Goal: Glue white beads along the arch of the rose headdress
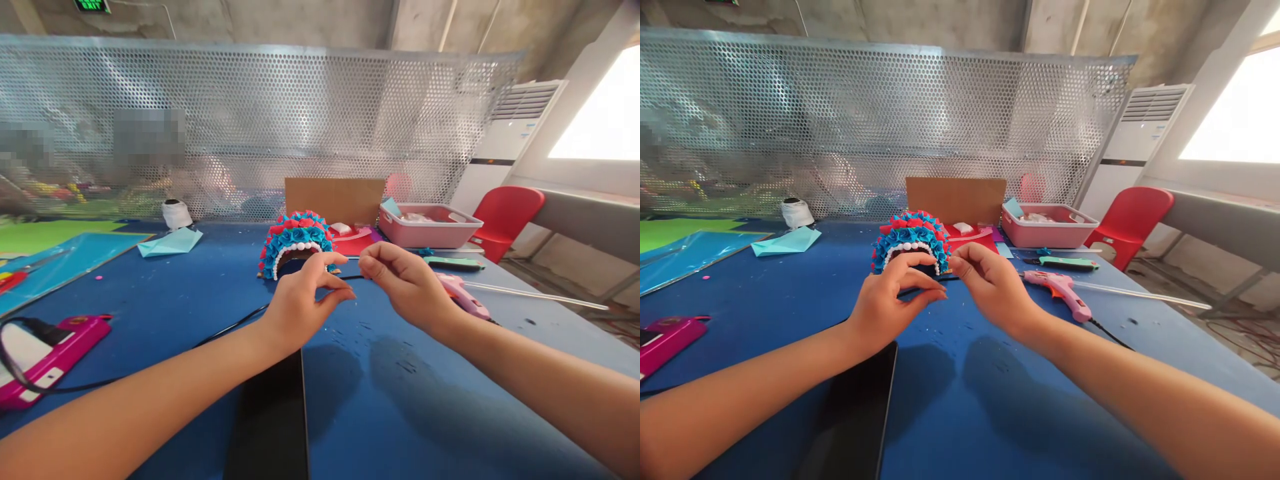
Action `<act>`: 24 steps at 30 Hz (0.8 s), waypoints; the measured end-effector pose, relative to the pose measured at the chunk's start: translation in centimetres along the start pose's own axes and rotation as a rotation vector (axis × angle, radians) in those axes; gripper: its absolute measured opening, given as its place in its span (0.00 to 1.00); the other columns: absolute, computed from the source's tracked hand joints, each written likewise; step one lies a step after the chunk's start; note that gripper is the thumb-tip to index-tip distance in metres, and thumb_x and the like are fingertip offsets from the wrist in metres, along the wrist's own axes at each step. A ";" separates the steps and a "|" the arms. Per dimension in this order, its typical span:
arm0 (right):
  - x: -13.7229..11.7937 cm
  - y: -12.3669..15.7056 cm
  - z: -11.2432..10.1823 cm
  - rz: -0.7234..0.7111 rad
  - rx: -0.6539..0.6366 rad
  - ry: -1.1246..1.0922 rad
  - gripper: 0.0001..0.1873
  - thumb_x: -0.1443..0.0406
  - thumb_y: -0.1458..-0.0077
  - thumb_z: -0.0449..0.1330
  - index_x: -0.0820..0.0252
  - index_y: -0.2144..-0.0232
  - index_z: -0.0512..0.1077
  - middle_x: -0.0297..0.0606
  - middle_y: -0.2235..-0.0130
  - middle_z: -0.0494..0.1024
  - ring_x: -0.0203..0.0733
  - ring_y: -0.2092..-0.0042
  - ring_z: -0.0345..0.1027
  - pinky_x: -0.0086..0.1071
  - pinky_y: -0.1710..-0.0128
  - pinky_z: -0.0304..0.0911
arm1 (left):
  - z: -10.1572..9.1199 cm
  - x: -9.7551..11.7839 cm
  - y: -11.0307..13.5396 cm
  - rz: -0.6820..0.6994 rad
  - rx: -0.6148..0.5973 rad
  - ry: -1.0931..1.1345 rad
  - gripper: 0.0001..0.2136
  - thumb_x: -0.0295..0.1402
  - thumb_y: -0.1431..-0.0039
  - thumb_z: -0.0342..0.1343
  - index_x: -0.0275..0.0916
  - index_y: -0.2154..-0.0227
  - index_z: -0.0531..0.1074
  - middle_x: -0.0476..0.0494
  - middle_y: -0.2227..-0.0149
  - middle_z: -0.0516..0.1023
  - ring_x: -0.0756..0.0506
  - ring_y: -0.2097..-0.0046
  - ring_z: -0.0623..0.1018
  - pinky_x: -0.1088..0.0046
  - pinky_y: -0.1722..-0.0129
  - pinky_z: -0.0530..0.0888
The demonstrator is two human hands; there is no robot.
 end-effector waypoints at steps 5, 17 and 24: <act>3.1 0.6 1.4 0.277 -0.056 -0.176 0.16 0.53 0.51 0.62 0.60 0.77 0.69 0.30 0.79 0.67 0.31 0.76 0.57 0.28 0.76 0.55 | -0.3 0.3 0.1 0.016 0.027 0.024 0.12 0.33 0.50 0.62 0.47 0.61 0.73 0.49 0.65 0.82 0.43 0.58 0.80 0.67 0.54 0.71; 5.9 3.5 5.3 0.748 0.004 -0.839 0.07 0.62 0.53 0.65 0.61 0.73 0.76 0.37 0.67 0.76 0.31 0.69 0.65 0.26 0.71 0.62 | -1.5 1.0 -0.2 0.088 0.150 -0.038 0.15 0.32 0.50 0.62 0.48 0.57 0.75 0.47 0.65 0.82 0.43 0.60 0.78 0.64 0.50 0.69; 4.9 3.0 5.3 0.682 0.011 -0.881 0.10 0.61 0.54 0.66 0.62 0.71 0.76 0.37 0.68 0.75 0.33 0.67 0.66 0.28 0.68 0.63 | -1.2 1.9 -0.3 0.266 0.089 -0.270 0.12 0.33 0.45 0.58 0.47 0.57 0.75 0.46 0.61 0.82 0.45 0.59 0.77 0.66 0.50 0.69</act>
Point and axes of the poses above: each hand's wrist, its own y-axis away from the middle knuckle, its own z-axis out of the palm, x = y × z, the point moved 10 cm from there along -y, towards the middle knuckle
